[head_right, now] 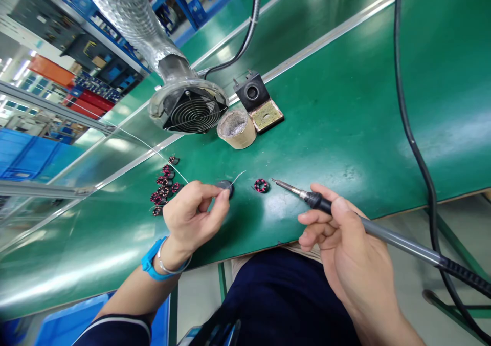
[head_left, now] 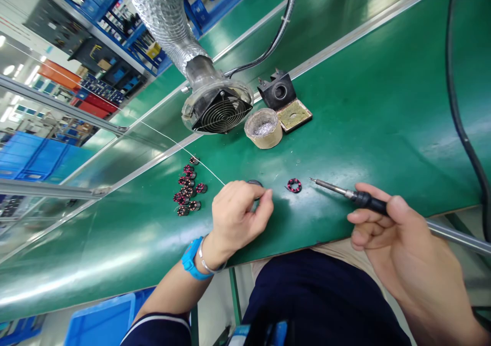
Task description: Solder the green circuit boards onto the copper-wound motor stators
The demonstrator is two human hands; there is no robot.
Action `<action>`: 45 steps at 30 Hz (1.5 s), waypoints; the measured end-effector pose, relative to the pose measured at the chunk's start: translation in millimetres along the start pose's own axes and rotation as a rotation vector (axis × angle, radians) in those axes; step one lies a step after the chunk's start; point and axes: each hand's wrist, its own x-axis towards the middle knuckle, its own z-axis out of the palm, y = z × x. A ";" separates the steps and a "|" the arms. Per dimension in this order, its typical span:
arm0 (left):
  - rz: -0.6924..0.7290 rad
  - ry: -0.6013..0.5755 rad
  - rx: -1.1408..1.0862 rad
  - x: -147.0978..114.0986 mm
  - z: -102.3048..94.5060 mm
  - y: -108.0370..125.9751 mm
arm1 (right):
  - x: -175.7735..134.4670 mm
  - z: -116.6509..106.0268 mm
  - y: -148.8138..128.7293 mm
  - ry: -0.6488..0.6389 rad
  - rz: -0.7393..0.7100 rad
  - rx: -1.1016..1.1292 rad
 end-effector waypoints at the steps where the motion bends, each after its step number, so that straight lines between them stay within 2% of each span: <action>1: -0.026 -0.021 0.000 -0.5 -2.6 -3.4 | 0.8 -0.6 -0.1 -0.003 0.000 0.003; 5: -0.094 -0.130 0.139 -4.8 -9.0 -26.3 | 4.6 -3.9 -3.4 0.026 0.008 0.024; 7: -0.102 -0.139 0.237 -8.7 -7.9 -41.0 | 6.8 -6.1 -6.5 0.051 0.005 0.037; 13: -0.114 -0.077 0.320 -19.2 0.0 -72.8 | 13.5 -11.6 -15.3 0.070 -0.048 0.047; 25: -0.201 0.044 0.249 -21.0 2.0 -94.0 | 19.0 2.8 -35.9 0.122 -0.121 -0.029; 30: -0.125 0.108 0.146 -21.3 -1.5 -80.8 | 19.2 6.8 -31.8 0.109 -0.154 -0.059; 34: 0.025 0.063 0.020 -20.0 -2.7 -49.0 | 8.0 7.8 -24.7 0.088 -0.149 -0.110; 38: 0.149 0.024 -0.058 -13.2 5.7 -20.1 | -0.6 6.3 -17.3 0.064 -0.094 -0.121; 41: 0.192 0.004 -0.046 -7.5 13.0 -11.6 | -1.3 4.1 -13.8 0.054 -0.099 -0.108; 45: 0.163 0.002 -0.049 -6.6 18.5 -10.6 | 0.0 2.8 -12.0 0.066 -0.087 -0.084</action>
